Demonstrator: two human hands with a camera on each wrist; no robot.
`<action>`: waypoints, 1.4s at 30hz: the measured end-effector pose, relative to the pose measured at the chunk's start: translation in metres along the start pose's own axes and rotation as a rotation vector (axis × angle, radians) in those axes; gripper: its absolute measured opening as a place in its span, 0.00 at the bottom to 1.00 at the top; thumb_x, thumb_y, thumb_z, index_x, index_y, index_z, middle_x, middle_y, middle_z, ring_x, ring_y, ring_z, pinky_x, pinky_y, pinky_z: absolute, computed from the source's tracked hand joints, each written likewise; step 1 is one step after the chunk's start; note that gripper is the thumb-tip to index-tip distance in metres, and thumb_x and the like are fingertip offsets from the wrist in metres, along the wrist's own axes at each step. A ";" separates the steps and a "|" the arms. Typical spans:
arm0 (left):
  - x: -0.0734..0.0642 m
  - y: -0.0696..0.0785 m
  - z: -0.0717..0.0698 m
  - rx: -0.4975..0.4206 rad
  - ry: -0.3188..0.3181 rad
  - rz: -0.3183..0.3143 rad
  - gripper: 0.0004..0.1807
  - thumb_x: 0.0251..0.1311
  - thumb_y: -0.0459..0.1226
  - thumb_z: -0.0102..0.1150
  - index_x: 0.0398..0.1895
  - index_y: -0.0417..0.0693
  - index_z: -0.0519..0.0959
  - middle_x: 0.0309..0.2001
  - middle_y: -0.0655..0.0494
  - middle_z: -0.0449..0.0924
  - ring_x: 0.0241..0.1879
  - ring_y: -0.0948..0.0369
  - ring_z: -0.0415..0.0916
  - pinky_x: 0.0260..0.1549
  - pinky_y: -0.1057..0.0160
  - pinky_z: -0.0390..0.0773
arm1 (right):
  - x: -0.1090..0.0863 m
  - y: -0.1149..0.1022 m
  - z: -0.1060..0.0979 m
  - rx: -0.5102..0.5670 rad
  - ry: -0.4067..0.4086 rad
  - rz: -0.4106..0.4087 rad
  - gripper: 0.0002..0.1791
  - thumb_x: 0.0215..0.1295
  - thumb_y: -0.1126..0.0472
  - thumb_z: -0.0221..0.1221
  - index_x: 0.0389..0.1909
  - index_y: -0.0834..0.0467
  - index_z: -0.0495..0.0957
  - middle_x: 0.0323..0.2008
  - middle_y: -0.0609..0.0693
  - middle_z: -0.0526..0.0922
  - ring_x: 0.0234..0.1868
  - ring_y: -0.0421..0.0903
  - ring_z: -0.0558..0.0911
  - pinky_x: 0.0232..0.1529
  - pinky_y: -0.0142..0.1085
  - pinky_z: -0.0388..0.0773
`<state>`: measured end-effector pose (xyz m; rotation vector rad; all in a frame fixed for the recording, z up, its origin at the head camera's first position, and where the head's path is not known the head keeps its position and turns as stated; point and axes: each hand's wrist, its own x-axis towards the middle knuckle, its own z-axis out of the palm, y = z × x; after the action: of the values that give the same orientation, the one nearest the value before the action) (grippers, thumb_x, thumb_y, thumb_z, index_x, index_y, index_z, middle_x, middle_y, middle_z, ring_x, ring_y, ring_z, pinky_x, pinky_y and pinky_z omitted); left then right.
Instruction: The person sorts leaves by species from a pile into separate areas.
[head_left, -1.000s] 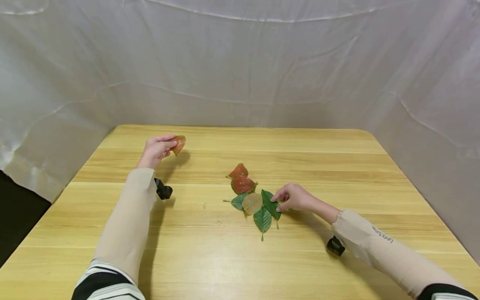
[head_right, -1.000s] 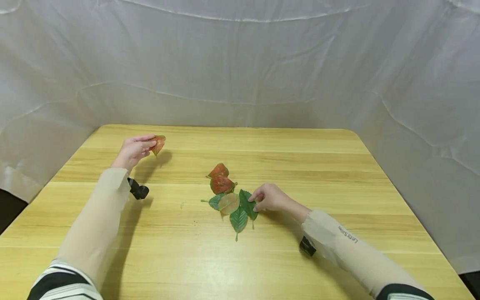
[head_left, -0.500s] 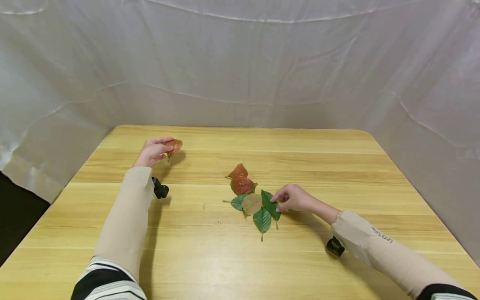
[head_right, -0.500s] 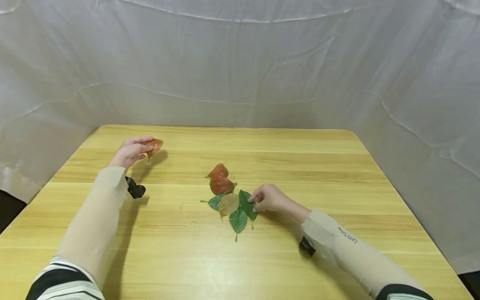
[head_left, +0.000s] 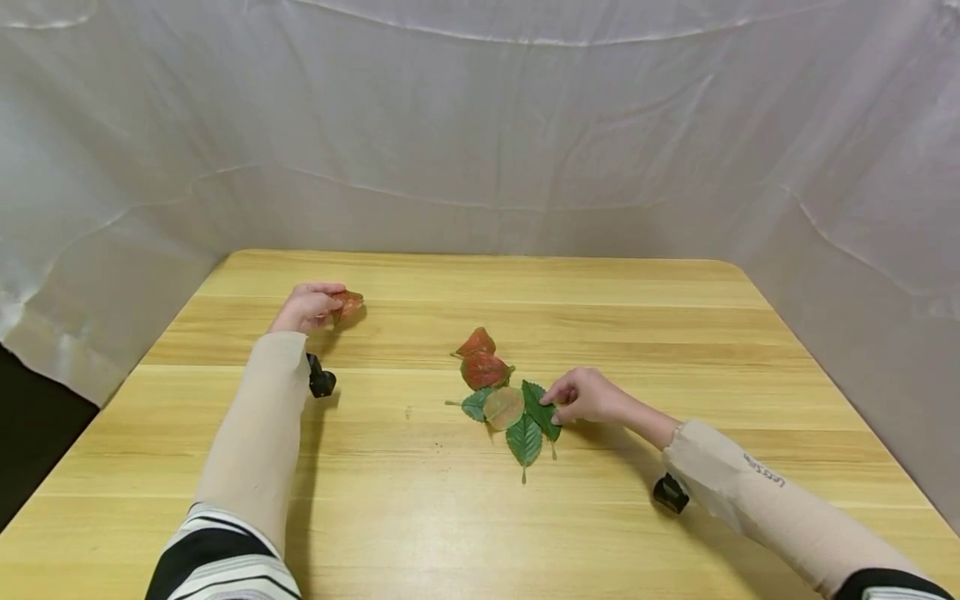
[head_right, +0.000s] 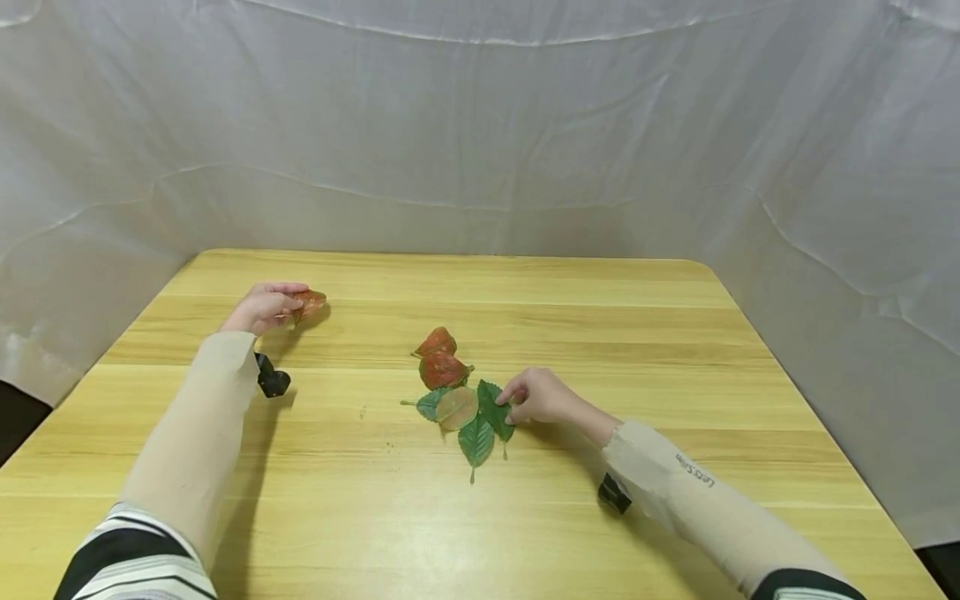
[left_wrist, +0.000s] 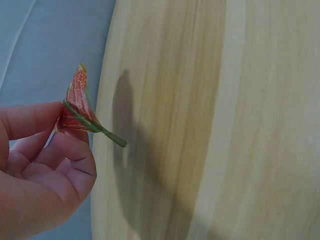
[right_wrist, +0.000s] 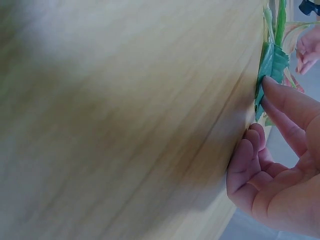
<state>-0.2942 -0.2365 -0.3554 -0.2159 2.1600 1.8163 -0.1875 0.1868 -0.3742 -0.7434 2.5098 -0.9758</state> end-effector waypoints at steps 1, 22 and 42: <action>0.000 0.000 0.000 -0.004 -0.001 -0.004 0.27 0.62 0.24 0.39 0.66 0.34 0.52 0.58 0.38 0.58 0.19 0.69 0.58 0.19 0.73 0.60 | 0.000 0.000 0.000 0.000 0.000 0.001 0.11 0.46 0.71 0.65 0.34 0.67 0.81 0.22 0.47 0.74 0.22 0.40 0.66 0.23 0.31 0.66; 0.000 -0.006 -0.001 0.067 0.033 -0.006 0.26 0.63 0.28 0.41 0.65 0.33 0.54 0.36 0.54 0.67 0.17 0.70 0.58 0.22 0.73 0.67 | 0.000 -0.002 -0.001 -0.021 0.002 -0.001 0.12 0.45 0.71 0.65 0.34 0.67 0.81 0.23 0.48 0.74 0.24 0.41 0.66 0.25 0.32 0.67; -0.009 0.001 0.009 -0.143 0.423 0.095 0.02 0.61 0.35 0.49 0.32 0.50 0.72 0.39 0.59 0.69 0.37 0.63 0.70 0.50 0.56 0.64 | -0.001 -0.003 -0.002 -0.029 0.004 0.009 0.12 0.46 0.71 0.65 0.34 0.66 0.81 0.26 0.49 0.76 0.26 0.41 0.67 0.27 0.33 0.69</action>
<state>-0.2850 -0.2278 -0.3533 -0.5864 2.3431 2.1393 -0.1867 0.1861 -0.3707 -0.7392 2.5338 -0.9412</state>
